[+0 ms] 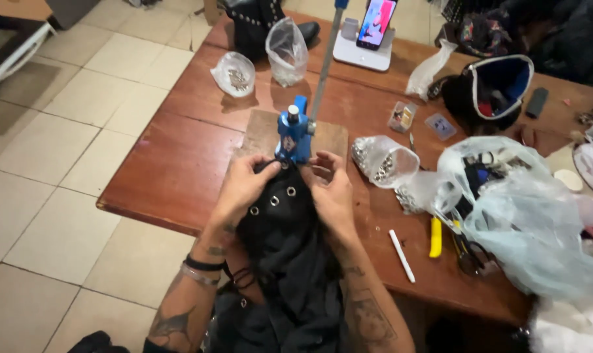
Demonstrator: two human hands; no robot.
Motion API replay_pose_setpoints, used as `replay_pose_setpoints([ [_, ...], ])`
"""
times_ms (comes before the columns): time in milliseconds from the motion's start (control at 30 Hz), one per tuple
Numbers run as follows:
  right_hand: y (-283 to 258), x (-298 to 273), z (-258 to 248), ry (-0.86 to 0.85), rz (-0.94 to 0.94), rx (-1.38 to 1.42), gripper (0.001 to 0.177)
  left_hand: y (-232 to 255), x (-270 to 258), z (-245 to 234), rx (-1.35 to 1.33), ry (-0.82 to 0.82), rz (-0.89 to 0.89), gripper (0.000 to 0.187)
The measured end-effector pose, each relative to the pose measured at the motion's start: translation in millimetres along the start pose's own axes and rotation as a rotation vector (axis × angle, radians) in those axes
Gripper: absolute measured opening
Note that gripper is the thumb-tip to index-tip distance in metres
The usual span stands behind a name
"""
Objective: Install metal eyelets into a black garment using a manual eyelet press.
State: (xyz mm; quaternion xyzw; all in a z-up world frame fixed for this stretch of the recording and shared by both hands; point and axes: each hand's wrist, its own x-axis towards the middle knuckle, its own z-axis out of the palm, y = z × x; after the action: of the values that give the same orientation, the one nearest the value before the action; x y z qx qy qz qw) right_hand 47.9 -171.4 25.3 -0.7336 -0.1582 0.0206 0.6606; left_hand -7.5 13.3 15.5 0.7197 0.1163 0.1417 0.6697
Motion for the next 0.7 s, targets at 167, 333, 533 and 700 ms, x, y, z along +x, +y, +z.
replay_pose_setpoints([
  [167, 18.0, 16.1, 22.1, -0.019, -0.046, 0.254, 0.050, 15.6, 4.5, 6.4, 0.093, 0.024, -0.045, 0.022],
  [333, 14.5, 23.9, 19.9, -0.004, 0.052, 0.329, 0.057, 42.9, 5.3, 10.0, 0.238, 0.052, -0.044, 0.026],
  [533, -18.4, 20.2, 19.5, -0.040, 0.134, 0.295, 0.054, 49.2, -3.7, 17.7, 0.397, 0.160, 0.057, 0.028],
  [700, -32.9, 15.2, 24.9, 0.015, -0.034, 0.056, 0.062, 28.8, -1.3, 17.9, 0.304, 0.229, 0.075, 0.027],
])
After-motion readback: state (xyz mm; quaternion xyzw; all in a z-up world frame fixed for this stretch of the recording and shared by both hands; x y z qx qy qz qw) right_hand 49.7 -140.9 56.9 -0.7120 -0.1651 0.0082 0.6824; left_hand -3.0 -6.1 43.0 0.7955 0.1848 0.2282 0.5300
